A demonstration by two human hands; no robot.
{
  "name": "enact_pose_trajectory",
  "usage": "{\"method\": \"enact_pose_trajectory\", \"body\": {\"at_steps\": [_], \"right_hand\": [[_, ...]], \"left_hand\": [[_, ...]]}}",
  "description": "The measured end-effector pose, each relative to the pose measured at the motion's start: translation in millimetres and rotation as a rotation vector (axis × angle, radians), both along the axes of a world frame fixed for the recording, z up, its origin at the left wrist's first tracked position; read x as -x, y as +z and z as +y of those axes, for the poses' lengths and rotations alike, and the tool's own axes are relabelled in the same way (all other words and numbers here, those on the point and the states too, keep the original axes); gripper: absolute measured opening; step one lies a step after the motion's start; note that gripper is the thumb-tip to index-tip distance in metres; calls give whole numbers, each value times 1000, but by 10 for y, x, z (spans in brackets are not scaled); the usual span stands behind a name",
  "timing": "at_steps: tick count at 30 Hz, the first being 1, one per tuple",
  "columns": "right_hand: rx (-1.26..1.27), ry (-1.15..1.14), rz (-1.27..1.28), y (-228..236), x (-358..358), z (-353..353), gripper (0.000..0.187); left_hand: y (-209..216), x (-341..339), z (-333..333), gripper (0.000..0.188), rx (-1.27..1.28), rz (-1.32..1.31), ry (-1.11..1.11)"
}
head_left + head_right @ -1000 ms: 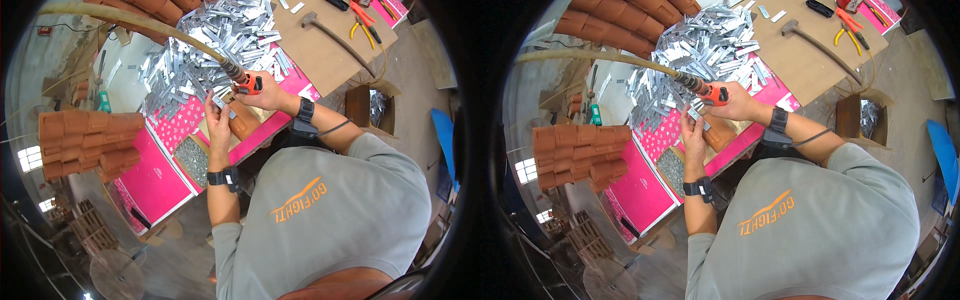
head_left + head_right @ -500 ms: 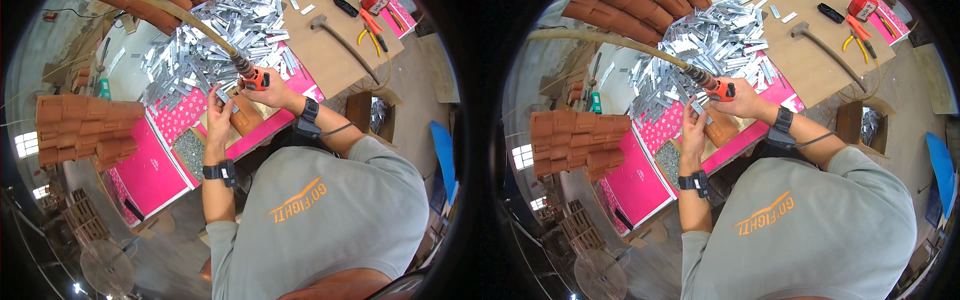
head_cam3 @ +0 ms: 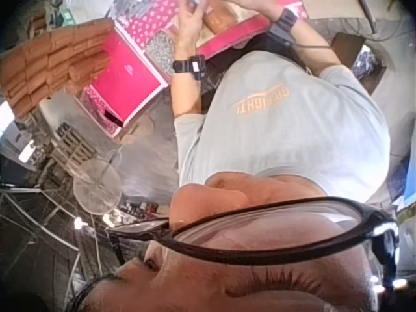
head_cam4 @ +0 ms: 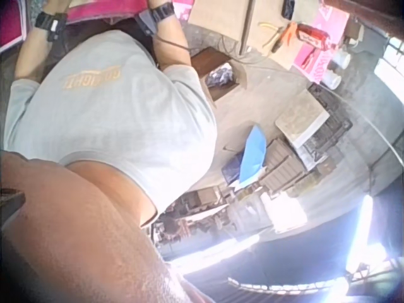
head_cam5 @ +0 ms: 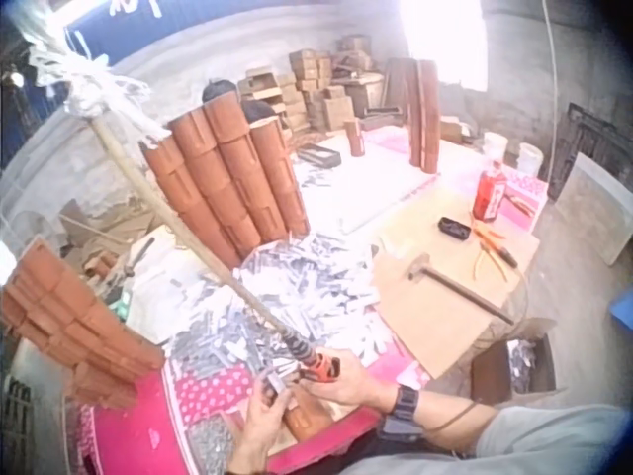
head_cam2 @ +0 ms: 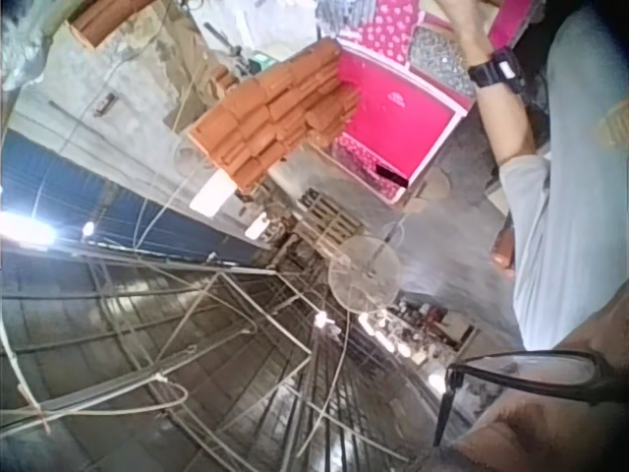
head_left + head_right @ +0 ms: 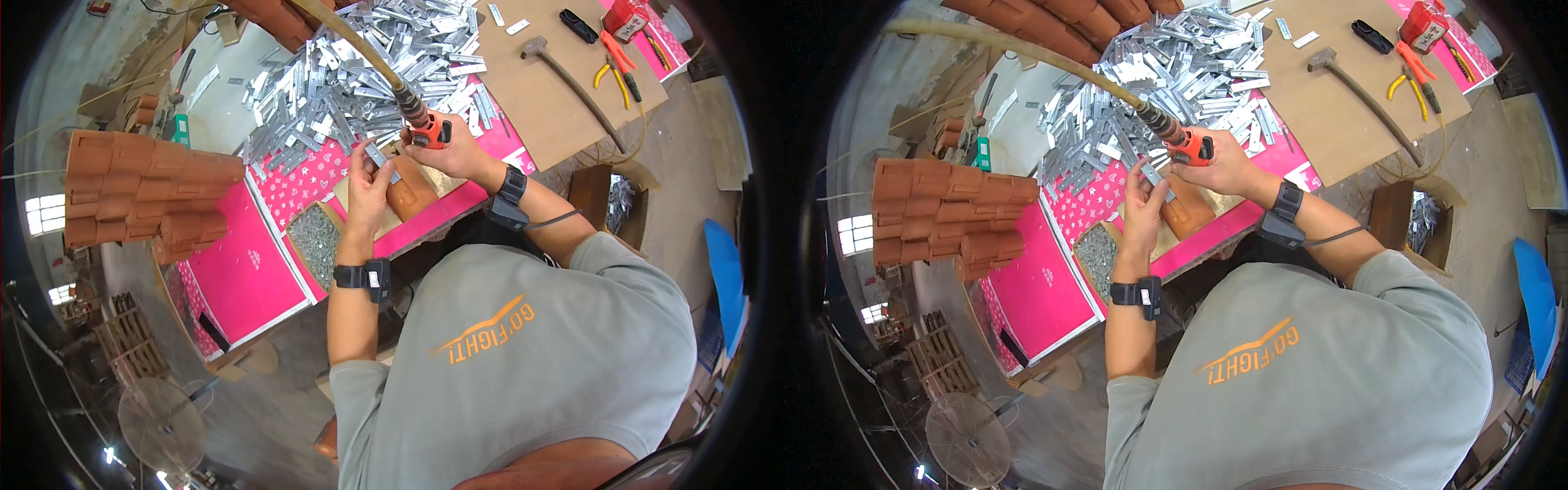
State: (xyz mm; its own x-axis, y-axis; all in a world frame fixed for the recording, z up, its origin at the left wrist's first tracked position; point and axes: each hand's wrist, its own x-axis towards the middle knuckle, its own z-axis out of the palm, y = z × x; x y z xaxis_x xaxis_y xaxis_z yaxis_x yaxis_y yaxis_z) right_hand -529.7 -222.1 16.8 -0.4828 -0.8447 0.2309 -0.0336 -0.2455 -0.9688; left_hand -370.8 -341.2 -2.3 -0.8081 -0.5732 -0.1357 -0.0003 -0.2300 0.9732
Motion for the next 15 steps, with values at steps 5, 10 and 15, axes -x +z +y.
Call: {"method": "enact_pose_trajectory", "body": {"at_steps": [5, 10, 15], "right_hand": [[1, 18, -7, 2, 26, 12, 23], [-24, 18, 36, -17, 36, 30, 23], [-29, 28, 40, 11, 33, -3, 24]], "left_hand": [[-113, 31, 124, 57, 62, 134, 131], [-146, 91, 266, 48, 189, 54, 238], [-195, 155, 269, 39, 211, -55, 348]]}}
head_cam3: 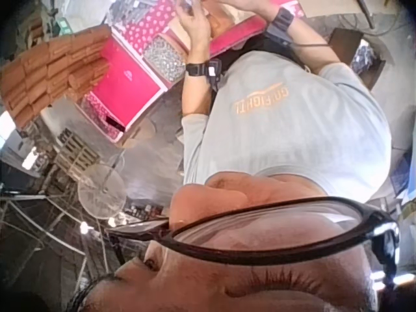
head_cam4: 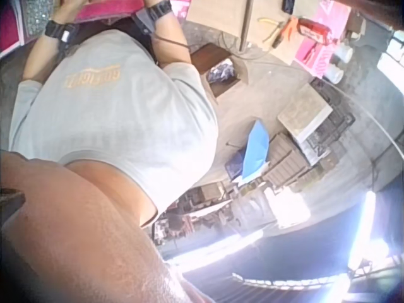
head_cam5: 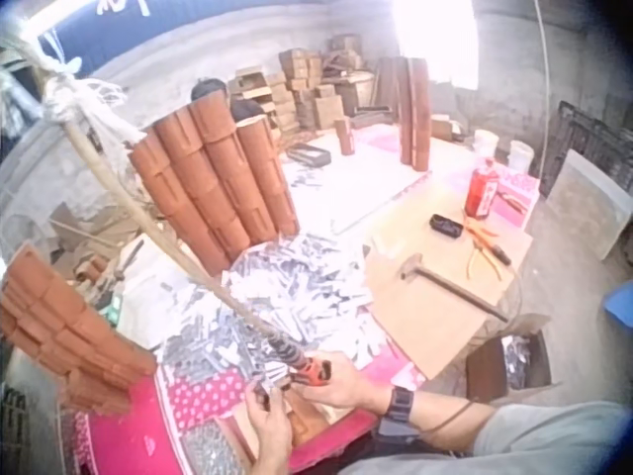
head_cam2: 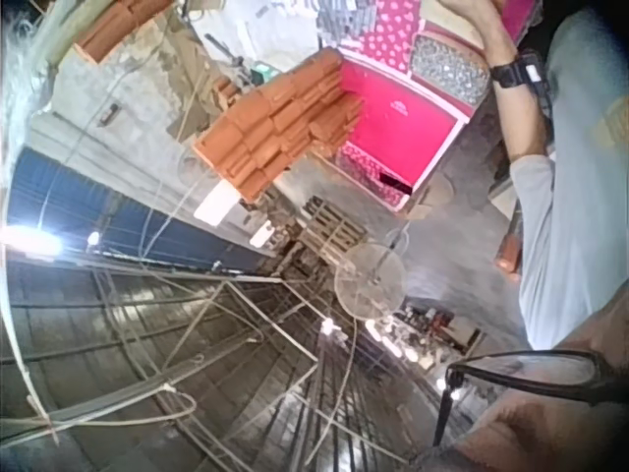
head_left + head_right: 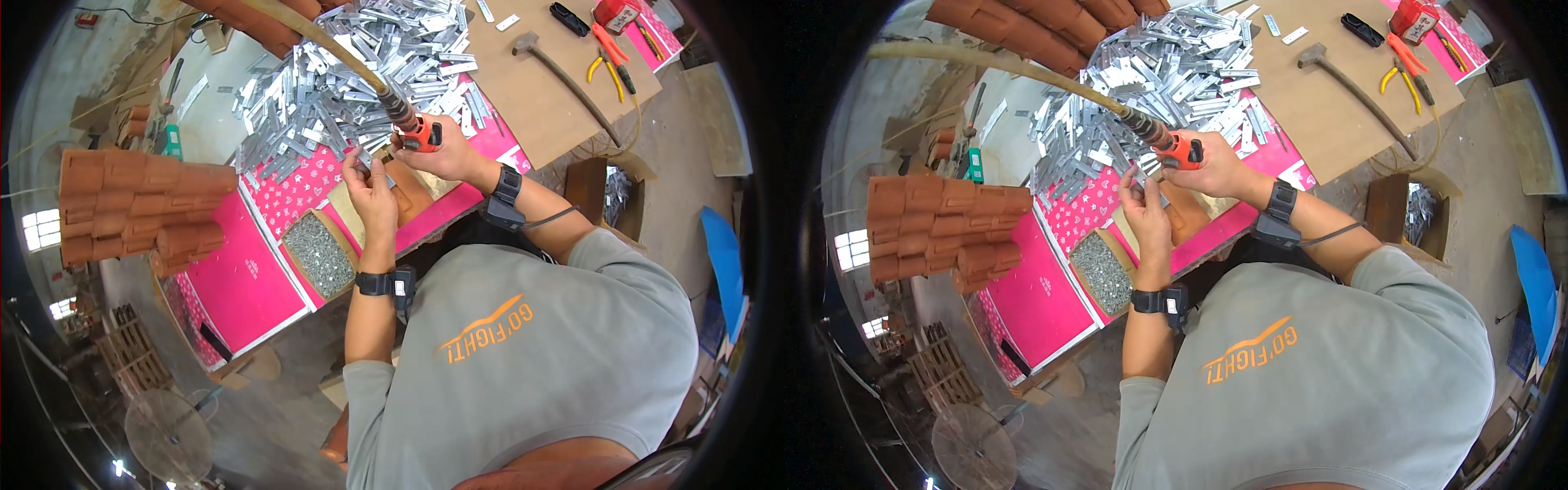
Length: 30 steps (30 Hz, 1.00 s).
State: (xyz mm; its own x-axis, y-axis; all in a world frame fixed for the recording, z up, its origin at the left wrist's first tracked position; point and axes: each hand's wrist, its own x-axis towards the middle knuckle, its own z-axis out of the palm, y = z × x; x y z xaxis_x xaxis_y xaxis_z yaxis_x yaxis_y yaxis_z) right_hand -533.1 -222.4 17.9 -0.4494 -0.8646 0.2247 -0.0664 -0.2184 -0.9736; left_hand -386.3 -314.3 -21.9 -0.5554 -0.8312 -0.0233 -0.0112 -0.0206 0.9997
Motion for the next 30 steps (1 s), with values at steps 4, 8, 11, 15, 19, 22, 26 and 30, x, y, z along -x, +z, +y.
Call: {"method": "enact_pose_trajectory", "body": {"at_steps": [4, 8, 11, 15, 19, 22, 26, 30], "right_hand": [[-4, 6, 8, -7, -1, 17, 24], [10, -5, -37, -10, 1, 19, 23], [2, -4, -16, 16, 2, 17, 23], [-27, -1, 27, 32, 7, 19, 23], [-4, -14, 13, 12, 2, 13, 23], [-1, -22, 12, 18, -1, 14, 23], [-9, -11, -3, 11, 1, 12, 23], [-3, 12, -21, -10, 5, 17, 25]], "left_hand": [[-74, -14, -34, 38, 48, 114, -4], [-25, 8, 12, 36, 54, 128, 24], [-7, 6, 26, 33, 46, 175, -1], [-54, -13, 11, 30, 49, 211, -10], [-153, -70, -12, 16, 53, 154, -1], [-140, -55, 5, 14, 47, 118, 17], [-190, -67, -23, 14, 83, 56, 43], [-175, -145, 57, 17, 27, 126, 8]]}}
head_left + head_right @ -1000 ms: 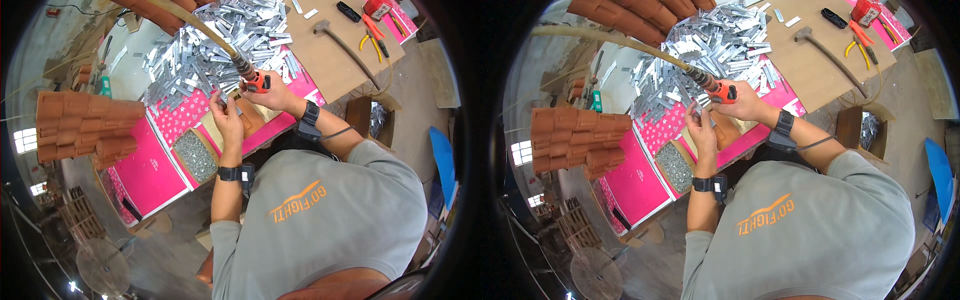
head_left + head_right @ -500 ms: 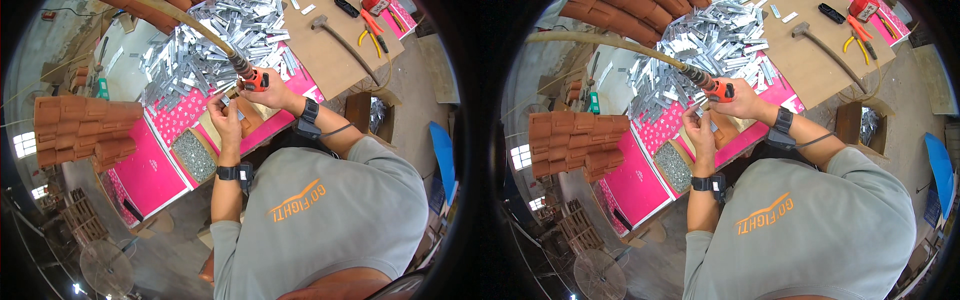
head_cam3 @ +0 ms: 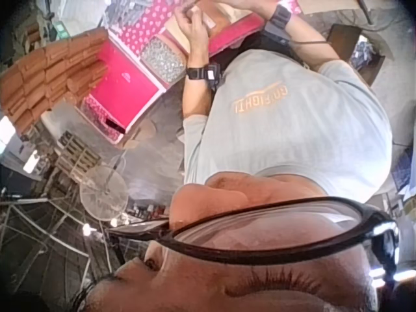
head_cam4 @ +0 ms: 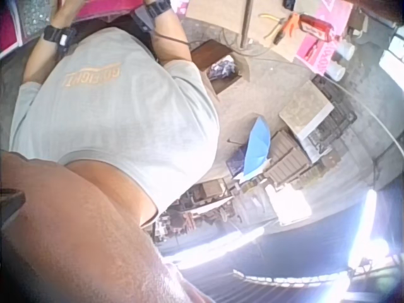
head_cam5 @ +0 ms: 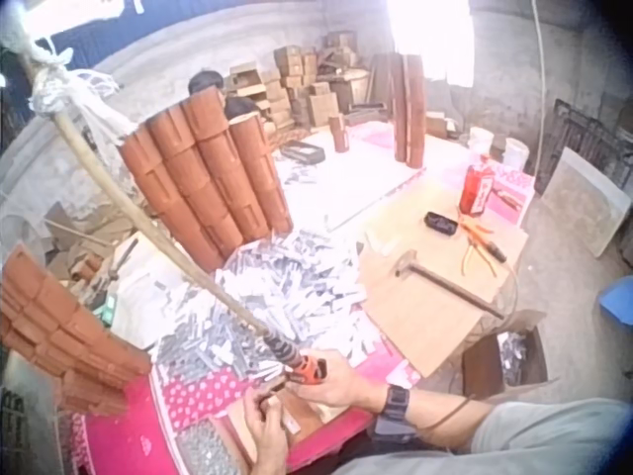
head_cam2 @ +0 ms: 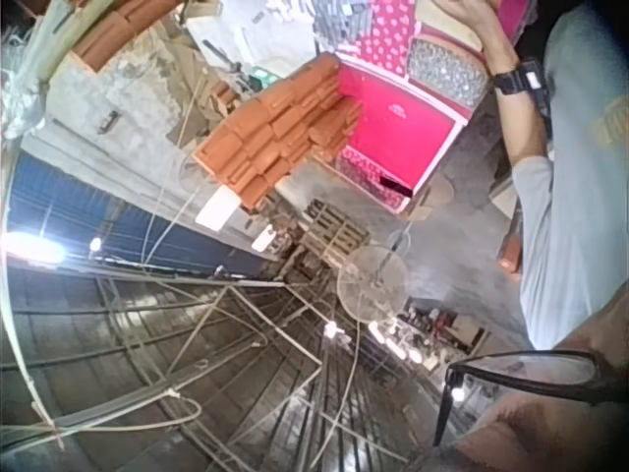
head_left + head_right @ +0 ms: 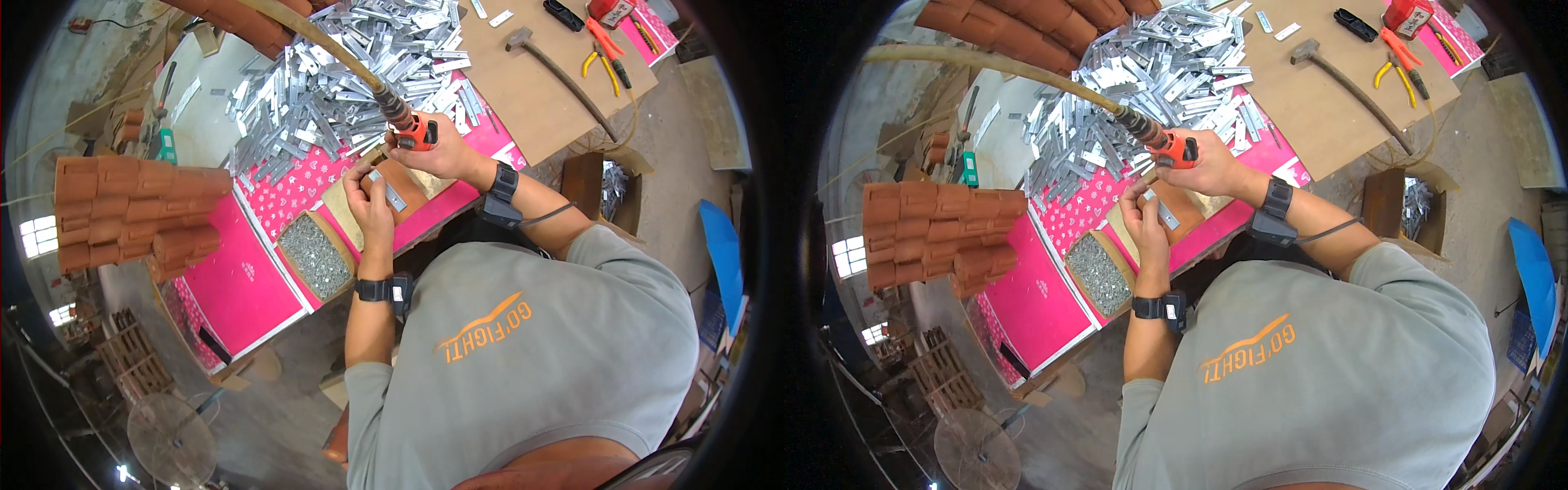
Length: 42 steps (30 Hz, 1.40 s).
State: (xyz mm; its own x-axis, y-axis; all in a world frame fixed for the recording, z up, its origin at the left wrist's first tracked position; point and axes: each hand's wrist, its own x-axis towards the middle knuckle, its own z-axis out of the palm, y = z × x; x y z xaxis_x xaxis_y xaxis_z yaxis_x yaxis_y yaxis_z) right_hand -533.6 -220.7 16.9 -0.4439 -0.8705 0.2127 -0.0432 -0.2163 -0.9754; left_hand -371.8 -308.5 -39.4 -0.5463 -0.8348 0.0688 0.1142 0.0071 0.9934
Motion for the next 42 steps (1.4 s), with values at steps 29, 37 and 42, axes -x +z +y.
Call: {"method": "enact_pose_trajectory", "body": {"at_steps": [29, 37, 42], "right_hand": [[-40, -8, -1, 35, -3, -2, 23], [5, -17, 18, 24, -9, -14, 23], [-16, -20, 21, 74, -3, 8, 23]], "left_hand": [[62, -80, 11, 22, -58, 5, -79], [-80, -68, -95, 19, 44, -167, -41], [-24, -53, -59, 18, 13, -142, -47]]}}
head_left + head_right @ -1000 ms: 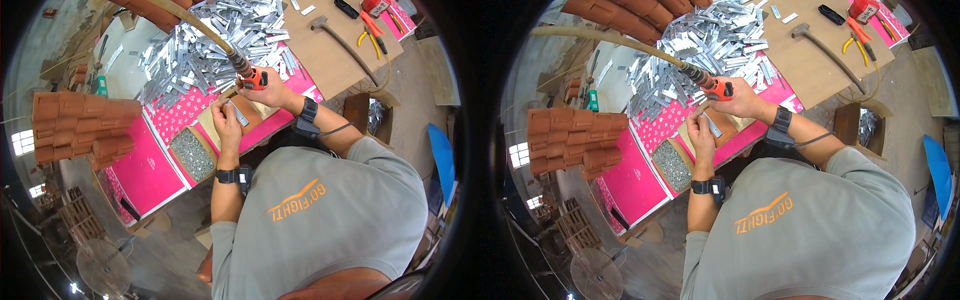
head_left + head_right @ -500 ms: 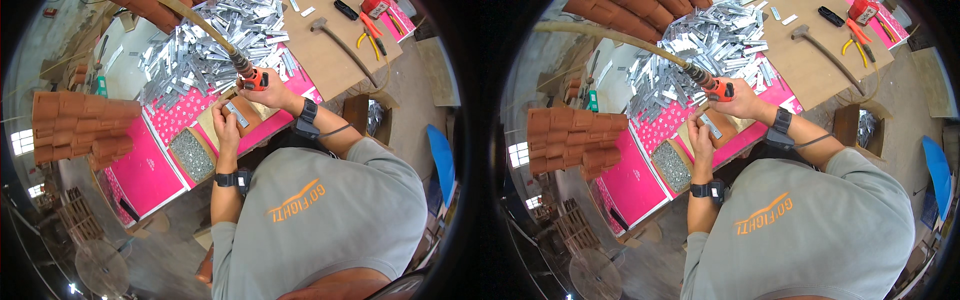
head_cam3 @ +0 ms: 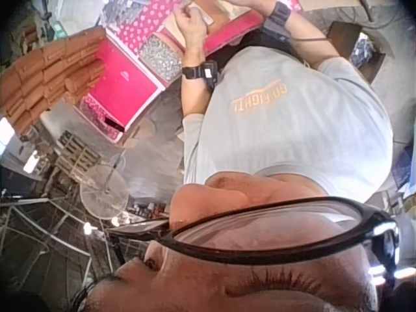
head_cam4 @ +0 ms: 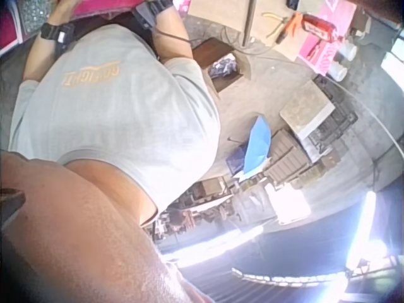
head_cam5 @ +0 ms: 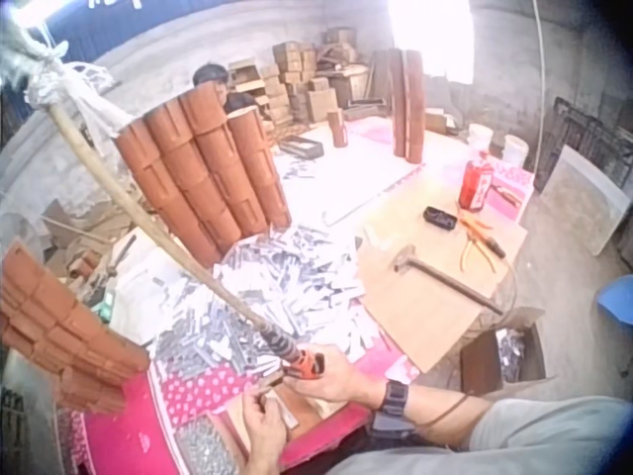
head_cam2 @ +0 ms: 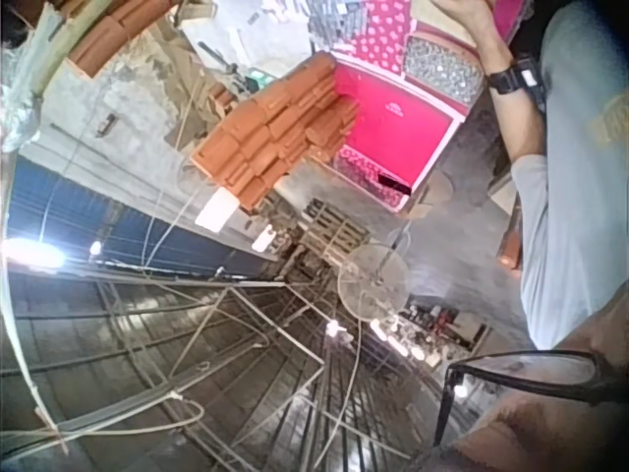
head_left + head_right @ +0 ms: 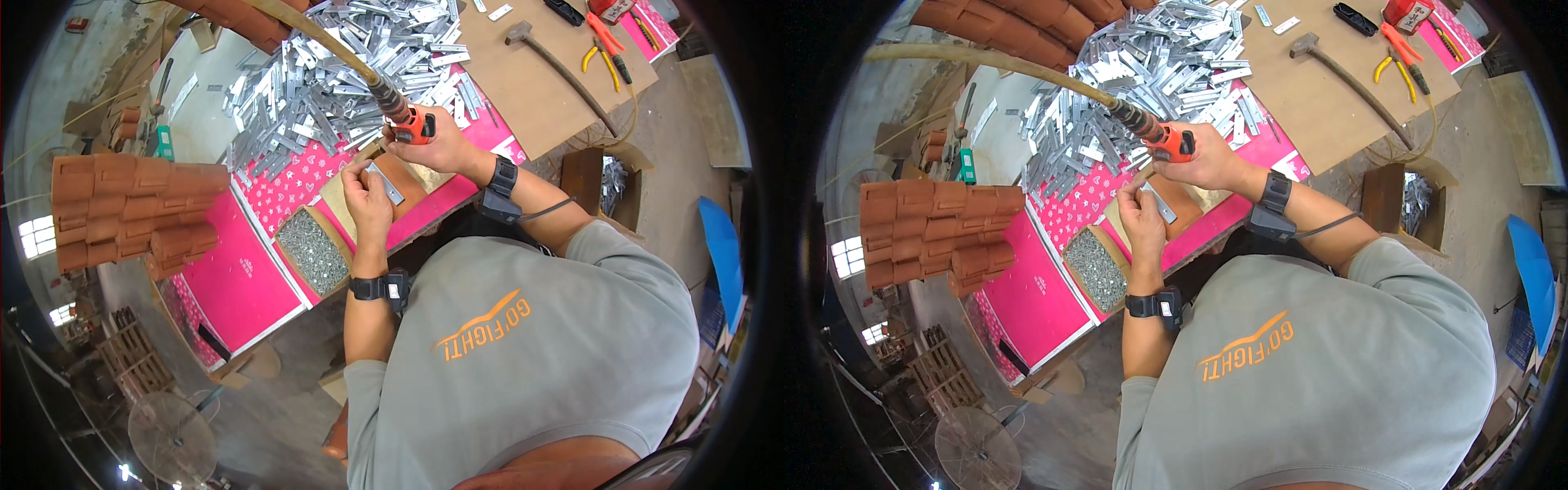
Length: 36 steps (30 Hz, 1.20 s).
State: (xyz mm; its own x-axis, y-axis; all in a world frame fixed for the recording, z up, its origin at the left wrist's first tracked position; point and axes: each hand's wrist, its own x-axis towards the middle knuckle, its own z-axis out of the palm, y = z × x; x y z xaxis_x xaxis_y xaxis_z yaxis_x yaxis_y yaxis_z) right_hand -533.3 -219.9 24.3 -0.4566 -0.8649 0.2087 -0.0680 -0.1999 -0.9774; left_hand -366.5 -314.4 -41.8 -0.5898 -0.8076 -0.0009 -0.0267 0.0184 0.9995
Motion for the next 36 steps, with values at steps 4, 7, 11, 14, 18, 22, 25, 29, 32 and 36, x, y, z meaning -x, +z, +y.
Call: {"method": "enact_pose_trajectory", "body": {"at_steps": [4, 7, 11, 14, 18, 22, 25, 29, 32, 36], "right_hand": [[16, -5, -4, -60, -9, -15, 23], [-5, -11, -5, -43, -7, -1, 23], [3, -7, 20, -24, 4, 5, 24], [8, -4, 23, -31, -7, -6, 24], [17, 7, -27, -42, -44, -31, 22], [70, -25, -61, -74, -41, -13, 24], [56, -29, -73, -130, -11, 12, 23], [-2, 48, -5, -77, 20, -9, 23], [-6, 40, 8, -80, 1, -37, 23], [-17, 39, 16, -100, 2, -25, 23]], "left_hand": [[51, 0, 11, 17, 62, -38, 9], [42, -2, -4, 17, 95, -58, 4], [92, -1, 0, 16, 100, -85, -9], [93, -24, 5, 18, 76, -100, -11], [128, -65, -4, 23, 60, -68, 3], [494, -336, 54, 34, 433, 13, 159], [710, -821, -48, 30, 643, -417, 228], [853, -1309, -188, 27, 708, -922, 177], [756, -1400, -223, 25, 798, -1004, 101], [690, -1386, -275, 15, 679, -946, 122]]}}
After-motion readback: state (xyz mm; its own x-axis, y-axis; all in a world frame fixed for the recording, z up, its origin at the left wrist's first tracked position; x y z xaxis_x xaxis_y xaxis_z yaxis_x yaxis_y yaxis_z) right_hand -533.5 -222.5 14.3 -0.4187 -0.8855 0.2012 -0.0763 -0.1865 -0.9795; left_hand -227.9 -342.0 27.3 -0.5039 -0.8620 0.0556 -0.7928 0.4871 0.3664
